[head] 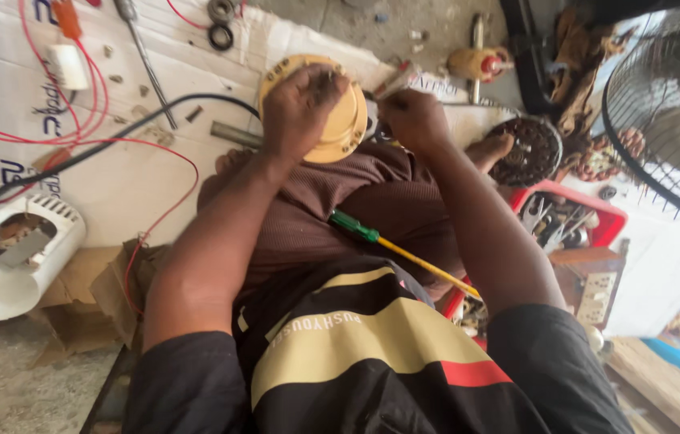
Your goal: The person disassembles a small electric motor, likely from a fan, by removing the outer casing and using a hammer to separate components. They then use pliers and a screwdriver to adjust the internal copper windings and shaft.
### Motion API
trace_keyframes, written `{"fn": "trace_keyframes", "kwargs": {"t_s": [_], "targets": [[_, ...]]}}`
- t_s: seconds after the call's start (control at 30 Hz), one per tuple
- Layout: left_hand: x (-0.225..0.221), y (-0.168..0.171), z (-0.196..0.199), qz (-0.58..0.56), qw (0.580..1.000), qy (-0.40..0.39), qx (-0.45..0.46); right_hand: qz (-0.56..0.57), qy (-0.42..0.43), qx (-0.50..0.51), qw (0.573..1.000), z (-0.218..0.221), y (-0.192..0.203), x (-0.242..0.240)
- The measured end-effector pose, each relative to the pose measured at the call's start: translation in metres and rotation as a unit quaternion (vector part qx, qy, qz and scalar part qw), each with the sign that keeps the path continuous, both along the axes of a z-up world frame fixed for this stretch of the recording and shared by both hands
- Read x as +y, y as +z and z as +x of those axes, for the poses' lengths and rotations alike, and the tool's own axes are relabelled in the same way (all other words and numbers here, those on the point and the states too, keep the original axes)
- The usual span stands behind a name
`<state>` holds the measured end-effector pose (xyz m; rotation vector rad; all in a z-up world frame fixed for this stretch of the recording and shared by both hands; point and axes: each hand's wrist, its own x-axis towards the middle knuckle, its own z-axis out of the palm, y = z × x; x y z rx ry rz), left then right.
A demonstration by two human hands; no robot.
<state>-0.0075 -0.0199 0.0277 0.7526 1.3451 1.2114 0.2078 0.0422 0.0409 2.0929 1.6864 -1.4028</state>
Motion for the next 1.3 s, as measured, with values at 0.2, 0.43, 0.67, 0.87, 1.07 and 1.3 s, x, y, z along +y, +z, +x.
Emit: {"fn": "trace_keyframes", "kwargs": {"t_s": [0.2, 0.43, 0.67, 0.87, 1.07, 1.3], "targets": [[0.02, 0.018, -0.011, -0.075, 0.995, -0.005, 0.071, 0.099, 0.092, -0.135, 0.982, 0.036, -0.044, -0.056], [0.033, 0.022, -0.022, -0.118, 0.992, -0.042, 0.014, 0.059, 0.183, -0.211, 0.958, 0.034, -0.067, -0.062], [0.041, 0.007, -0.024, -0.101, 0.992, -0.069, -0.008, -0.017, 0.333, -0.242, 0.911, 0.033, 0.008, -0.034], [0.036, 0.0, -0.022, -0.038, 0.998, -0.052, -0.023, 0.001, -0.017, 0.128, 0.992, 0.041, 0.107, -0.039], [0.038, 0.007, -0.023, -0.078, 0.995, -0.049, -0.046, 0.174, -0.013, 0.223, 0.959, -0.001, 0.088, -0.07], [0.038, 0.006, -0.021, -0.064, 0.995, -0.05, -0.054, 0.186, -0.048, 0.2, 0.961, -0.027, 0.082, -0.068]]}}
